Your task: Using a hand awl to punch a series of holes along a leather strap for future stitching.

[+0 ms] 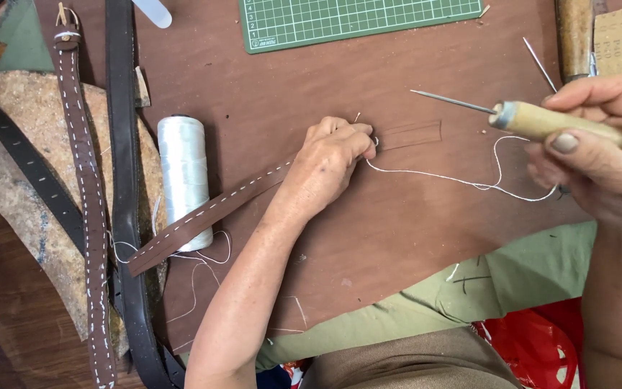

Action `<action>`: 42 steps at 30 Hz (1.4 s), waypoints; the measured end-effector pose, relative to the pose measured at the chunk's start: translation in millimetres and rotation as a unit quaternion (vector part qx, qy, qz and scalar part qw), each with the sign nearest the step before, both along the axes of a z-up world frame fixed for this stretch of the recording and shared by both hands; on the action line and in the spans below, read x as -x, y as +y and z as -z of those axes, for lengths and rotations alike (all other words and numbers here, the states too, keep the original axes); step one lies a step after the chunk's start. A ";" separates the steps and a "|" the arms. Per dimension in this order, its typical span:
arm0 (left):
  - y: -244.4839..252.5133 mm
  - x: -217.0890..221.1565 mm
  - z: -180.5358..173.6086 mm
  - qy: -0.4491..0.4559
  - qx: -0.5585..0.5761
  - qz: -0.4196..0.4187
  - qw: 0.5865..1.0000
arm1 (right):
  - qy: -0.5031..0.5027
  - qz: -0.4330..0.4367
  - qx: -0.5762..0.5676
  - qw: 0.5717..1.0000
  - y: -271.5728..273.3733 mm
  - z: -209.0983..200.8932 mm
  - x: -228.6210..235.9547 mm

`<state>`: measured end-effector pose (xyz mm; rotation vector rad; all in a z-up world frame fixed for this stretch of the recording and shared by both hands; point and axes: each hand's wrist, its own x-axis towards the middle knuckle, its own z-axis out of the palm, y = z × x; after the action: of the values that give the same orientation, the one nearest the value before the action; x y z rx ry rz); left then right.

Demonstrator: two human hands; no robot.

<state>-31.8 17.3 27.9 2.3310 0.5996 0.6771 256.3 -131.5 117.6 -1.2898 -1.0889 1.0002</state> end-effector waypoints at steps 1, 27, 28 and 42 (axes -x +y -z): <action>-0.2 0.4 1.0 0.006 0.014 -0.004 1.000 | 0.021 0.015 0.009 1.000 3.1 -2.7 4.7; 14.8 2.1 -9.1 0.038 0.171 -0.025 0.984 | -0.207 0.059 -0.164 0.963 75.0 21.6 76.6; 15.9 2.1 -8.8 0.042 0.159 -0.015 0.986 | -0.204 0.063 -0.161 0.964 76.4 23.2 77.1; 18.3 2.4 -2.6 0.041 0.137 -0.005 0.990 | -0.225 0.057 -0.171 0.957 79.9 24.8 74.8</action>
<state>-34.2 35.6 30.4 2.1072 0.6954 0.4705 181.5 -51.7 92.8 -1.3028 -1.4413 0.4074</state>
